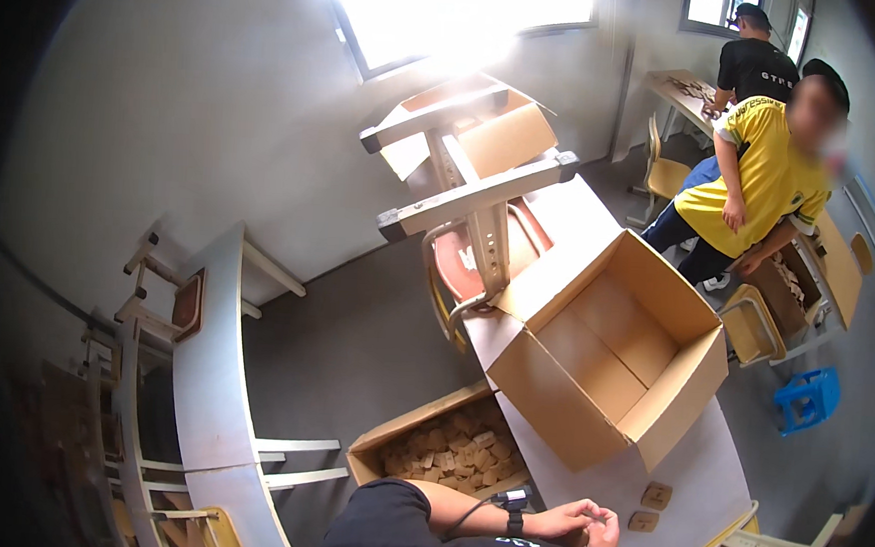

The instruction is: Folding and stacking small cardboard components for shoe manufacturing.

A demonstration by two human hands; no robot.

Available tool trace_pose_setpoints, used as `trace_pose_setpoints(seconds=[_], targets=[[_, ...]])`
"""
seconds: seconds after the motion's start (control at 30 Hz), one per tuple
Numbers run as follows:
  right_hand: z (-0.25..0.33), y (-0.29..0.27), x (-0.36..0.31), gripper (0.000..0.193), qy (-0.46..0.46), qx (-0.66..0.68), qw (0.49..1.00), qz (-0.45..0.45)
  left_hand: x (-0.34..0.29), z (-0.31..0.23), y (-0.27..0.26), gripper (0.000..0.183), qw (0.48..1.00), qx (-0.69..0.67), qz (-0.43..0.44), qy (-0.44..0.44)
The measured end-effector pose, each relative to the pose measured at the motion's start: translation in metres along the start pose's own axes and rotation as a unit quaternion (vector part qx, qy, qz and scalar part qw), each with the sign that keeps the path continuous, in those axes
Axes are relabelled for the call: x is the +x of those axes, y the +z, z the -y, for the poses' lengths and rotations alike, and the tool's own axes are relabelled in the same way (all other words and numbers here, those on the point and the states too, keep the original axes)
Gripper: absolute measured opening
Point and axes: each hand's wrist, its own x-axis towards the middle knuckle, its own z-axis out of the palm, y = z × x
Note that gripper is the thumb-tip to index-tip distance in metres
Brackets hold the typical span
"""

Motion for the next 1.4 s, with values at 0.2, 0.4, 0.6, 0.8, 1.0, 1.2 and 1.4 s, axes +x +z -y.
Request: trace_pose_setpoints(seconds=[0.2, 0.4, 0.6, 0.8, 1.0, 1.2, 1.4], targets=[[0.003, -0.009, 0.006, 0.045, 0.027, -0.093, 0.994, 0.054, -0.001, -0.008, -0.005, 0.035, 0.996, 0.076, 0.017, -0.038], [0.019, 0.007, 0.006, 0.055, -0.007, -0.131, 0.99, 0.048, 0.001, -0.019, -0.008, 0.042, 0.995, -0.025, 0.078, -0.056], [0.054, 0.023, -0.003, 0.047, 0.033, -0.145, 0.986, 0.076, -0.027, -0.018, -0.011, 0.054, 0.98, -0.073, 0.147, -0.112], [0.046, 0.018, -0.016, 0.049, -0.052, -0.209, 0.975, 0.049, -0.019, -0.017, -0.004, 0.047, 0.97, 0.027, 0.224, -0.094], [0.106, 0.029, -0.015, 0.019, -0.351, -0.374, 0.857, 0.038, 0.003, -0.018, 0.019, 0.027, 0.979, 0.174, 0.11, 0.008], [0.107, -0.007, -0.007, 0.017, -0.423, -0.421, 0.802, 0.041, 0.006, -0.027, 0.062, 0.014, 0.981, 0.186, -0.026, -0.045], [0.039, -0.116, -0.037, 0.047, -0.324, -0.57, 0.755, 0.005, -0.022, 0.035, 0.061, 0.032, 0.974, 0.148, -0.146, -0.087]])
